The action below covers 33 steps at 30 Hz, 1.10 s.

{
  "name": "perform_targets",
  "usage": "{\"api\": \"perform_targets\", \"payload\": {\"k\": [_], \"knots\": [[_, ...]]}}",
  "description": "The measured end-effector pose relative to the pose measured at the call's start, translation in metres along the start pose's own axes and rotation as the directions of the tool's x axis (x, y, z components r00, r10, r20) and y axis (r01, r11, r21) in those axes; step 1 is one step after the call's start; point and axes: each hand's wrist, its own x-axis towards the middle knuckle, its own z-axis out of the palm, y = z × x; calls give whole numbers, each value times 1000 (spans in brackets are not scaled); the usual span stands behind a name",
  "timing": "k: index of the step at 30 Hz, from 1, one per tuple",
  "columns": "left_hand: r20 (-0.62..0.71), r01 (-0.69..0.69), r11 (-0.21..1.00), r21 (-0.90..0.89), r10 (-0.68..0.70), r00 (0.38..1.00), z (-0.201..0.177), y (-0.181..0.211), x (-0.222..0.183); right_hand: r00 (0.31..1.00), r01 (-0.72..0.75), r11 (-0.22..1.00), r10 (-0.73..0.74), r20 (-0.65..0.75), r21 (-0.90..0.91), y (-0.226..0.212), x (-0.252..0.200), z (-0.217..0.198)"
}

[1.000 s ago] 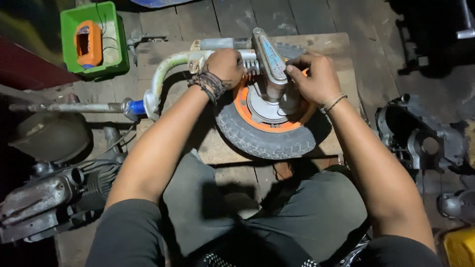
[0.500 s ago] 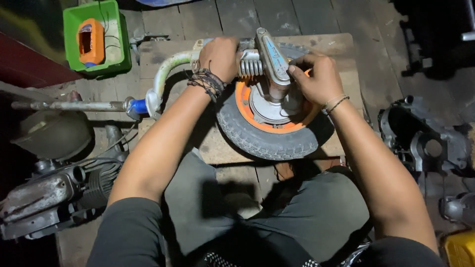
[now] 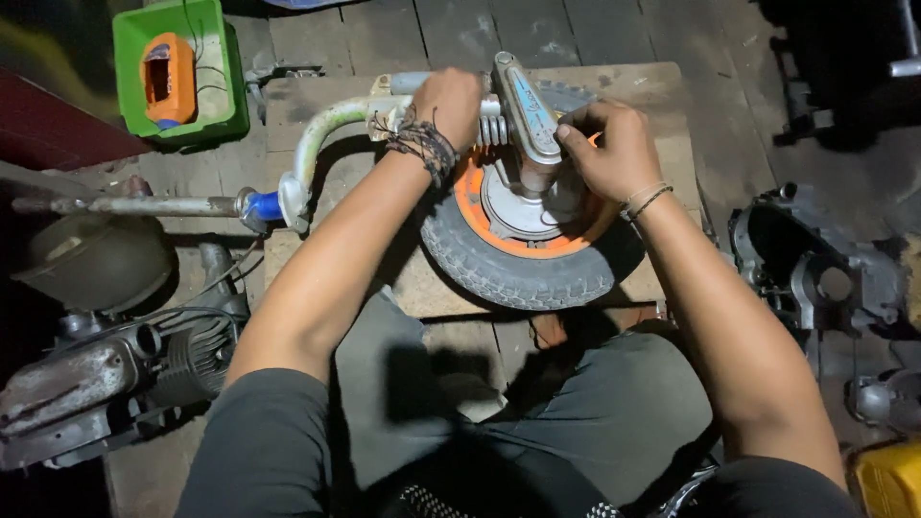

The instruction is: The person uses a wrench to tighten a bolt on a wheel assembly with an orange rim and black tire. After tightening, the person wipes the wheel hub area with a brown cloth.

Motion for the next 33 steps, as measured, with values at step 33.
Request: {"api": "perform_targets", "payload": {"k": [33], "knots": [[-164, -326, 944, -49, 314, 935, -24, -7, -38, 999, 40, 979, -35, 25, -202, -10, -3, 1]]}}
